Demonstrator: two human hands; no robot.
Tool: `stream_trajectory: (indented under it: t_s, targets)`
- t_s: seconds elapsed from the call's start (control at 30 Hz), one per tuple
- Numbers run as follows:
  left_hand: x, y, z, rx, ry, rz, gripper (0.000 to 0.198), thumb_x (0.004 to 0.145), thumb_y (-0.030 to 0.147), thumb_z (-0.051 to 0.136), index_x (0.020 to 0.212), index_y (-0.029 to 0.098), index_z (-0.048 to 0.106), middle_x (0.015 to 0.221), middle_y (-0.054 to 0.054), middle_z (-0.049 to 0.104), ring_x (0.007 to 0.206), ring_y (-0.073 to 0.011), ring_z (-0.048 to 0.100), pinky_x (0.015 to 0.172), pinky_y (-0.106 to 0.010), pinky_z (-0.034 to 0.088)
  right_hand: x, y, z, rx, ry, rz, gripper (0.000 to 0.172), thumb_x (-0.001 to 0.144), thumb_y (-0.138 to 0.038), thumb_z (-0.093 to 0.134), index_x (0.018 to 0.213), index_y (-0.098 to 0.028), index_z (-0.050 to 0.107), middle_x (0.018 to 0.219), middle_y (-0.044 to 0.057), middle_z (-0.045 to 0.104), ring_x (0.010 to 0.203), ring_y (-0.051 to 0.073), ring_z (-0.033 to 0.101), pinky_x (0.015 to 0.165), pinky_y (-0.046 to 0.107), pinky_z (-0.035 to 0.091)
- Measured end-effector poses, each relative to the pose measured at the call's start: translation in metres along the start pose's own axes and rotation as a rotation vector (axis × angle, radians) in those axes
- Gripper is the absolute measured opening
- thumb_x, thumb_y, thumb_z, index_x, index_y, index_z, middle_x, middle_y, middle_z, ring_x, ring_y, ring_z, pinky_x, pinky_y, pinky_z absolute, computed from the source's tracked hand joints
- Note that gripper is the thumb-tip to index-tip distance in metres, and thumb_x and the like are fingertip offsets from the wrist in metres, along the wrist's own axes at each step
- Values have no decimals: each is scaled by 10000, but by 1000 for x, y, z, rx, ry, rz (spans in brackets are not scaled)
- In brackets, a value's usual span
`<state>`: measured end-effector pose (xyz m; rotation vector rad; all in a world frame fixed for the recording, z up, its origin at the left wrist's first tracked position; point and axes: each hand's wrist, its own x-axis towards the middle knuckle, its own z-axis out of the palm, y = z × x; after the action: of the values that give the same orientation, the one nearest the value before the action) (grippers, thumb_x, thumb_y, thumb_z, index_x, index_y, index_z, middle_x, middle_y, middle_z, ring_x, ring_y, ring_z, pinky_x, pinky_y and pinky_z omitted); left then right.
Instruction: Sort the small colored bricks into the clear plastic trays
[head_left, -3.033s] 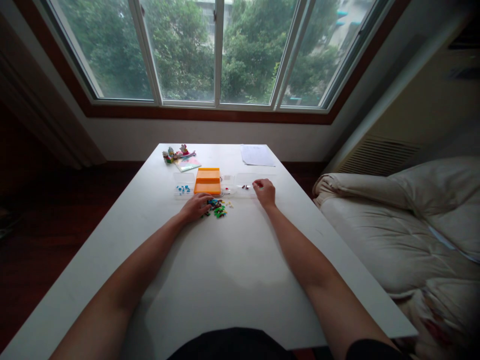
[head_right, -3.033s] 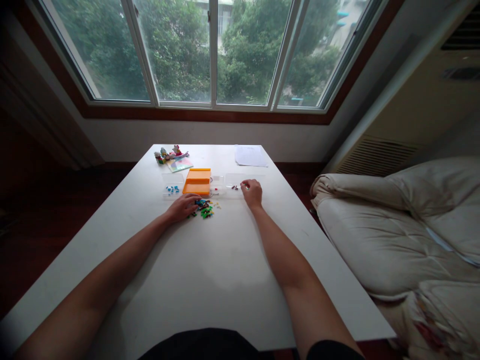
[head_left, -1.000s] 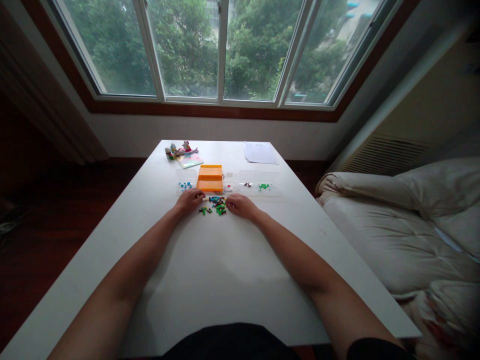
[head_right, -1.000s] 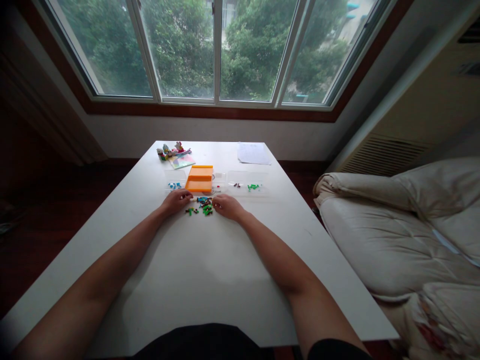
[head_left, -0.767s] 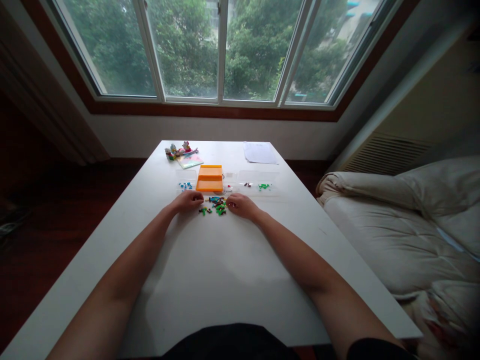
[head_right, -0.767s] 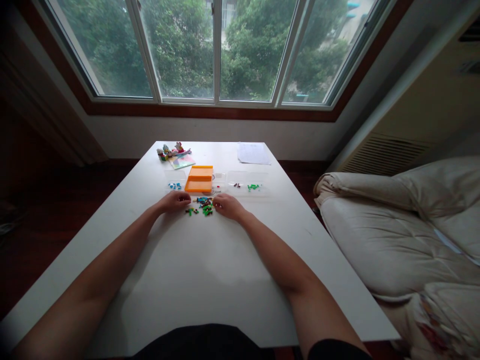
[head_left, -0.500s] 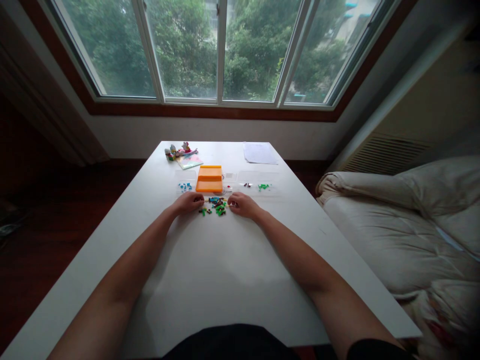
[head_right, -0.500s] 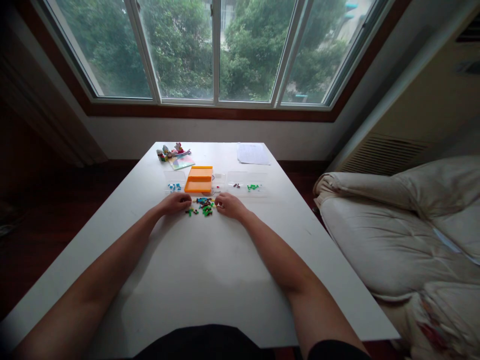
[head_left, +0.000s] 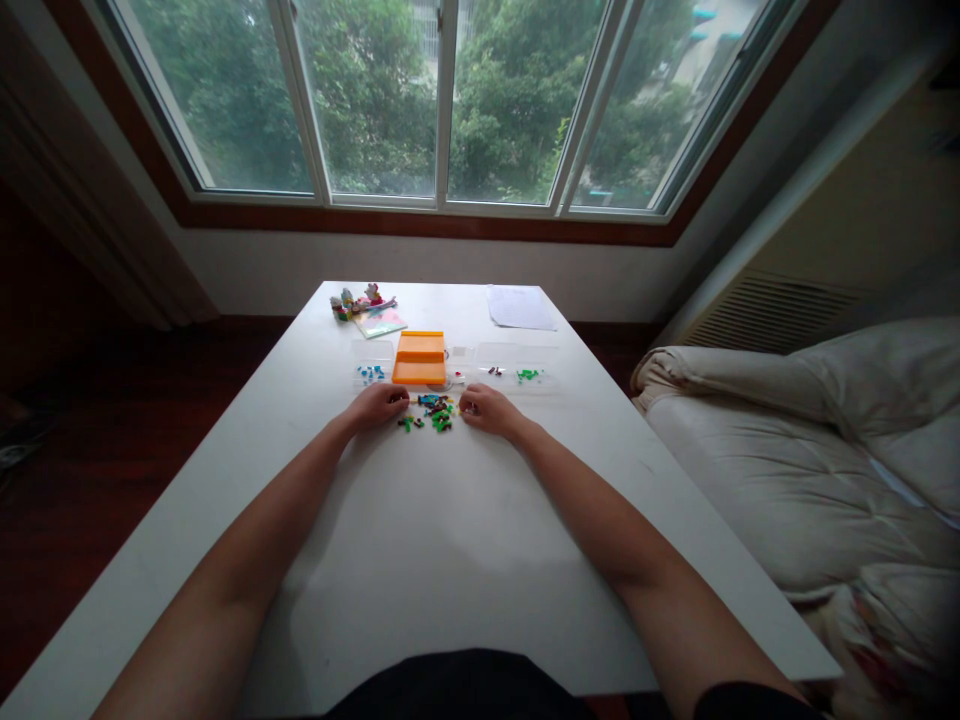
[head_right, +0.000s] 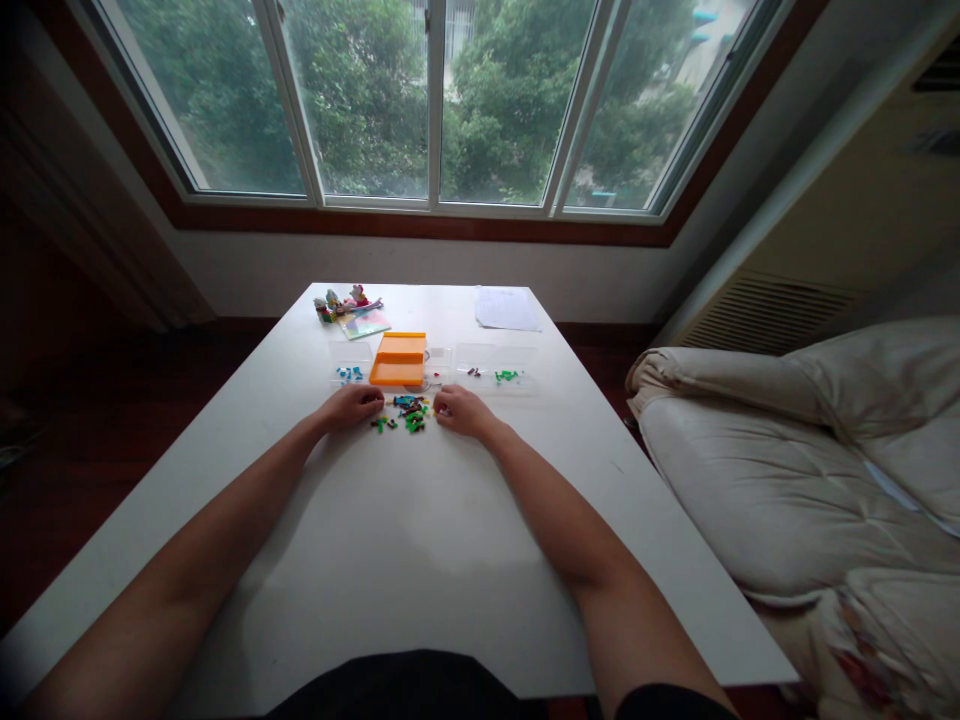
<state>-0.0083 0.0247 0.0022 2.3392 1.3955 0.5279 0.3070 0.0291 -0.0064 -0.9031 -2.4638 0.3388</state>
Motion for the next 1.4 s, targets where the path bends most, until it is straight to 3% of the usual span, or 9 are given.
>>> stream_trajectory:
  t_s: [0.2,0.47,0.67,0.83,1.1,1.4]
  targets:
    - [0,5,5,-11,65,2,330,868,445,521,865,188,729,686,-12,631,615,-139,490,597,-252,328,5,-12,6,9,80,-28,49,837,-147,639,854,-192,645,799,16,614,754,143,531,712,244,401]
    - [2,12,8,-48,54,58,276,874,389,542,860,177,718,605,27,565,563,-102,438,570,-231,287,14,-45,21,36,-7,-199,54,906,-257,642,925,-230,684,837,31,657,811,168,570,753,267,426]
    - [1,25,6,-84,-51,162,254,873,384,573,887,177,718,617,29,577,559,-93,441,562,-219,289,11,-28,22,55,140,-51,119,944,-249,593,974,-223,705,855,39,668,779,160,565,754,271,418]
    - [-1,41,3,-71,-112,314,201,823,365,653,910,196,720,779,-10,647,675,-119,527,625,-223,355,5,-10,19,73,259,92,150,953,-287,577,920,-205,697,769,22,623,719,151,523,707,259,396]
    - [-3,56,2,-19,-146,353,137,812,276,640,886,207,734,864,-50,664,735,-152,565,650,-240,383,5,-8,21,48,231,90,145,947,-278,571,909,-204,690,778,22,621,738,153,523,727,260,398]
    - [1,50,11,-13,-95,340,141,842,240,605,867,202,738,836,-45,673,725,-148,572,668,-241,382,4,-4,20,53,253,112,167,944,-289,566,903,-198,699,766,23,626,715,151,517,713,262,398]
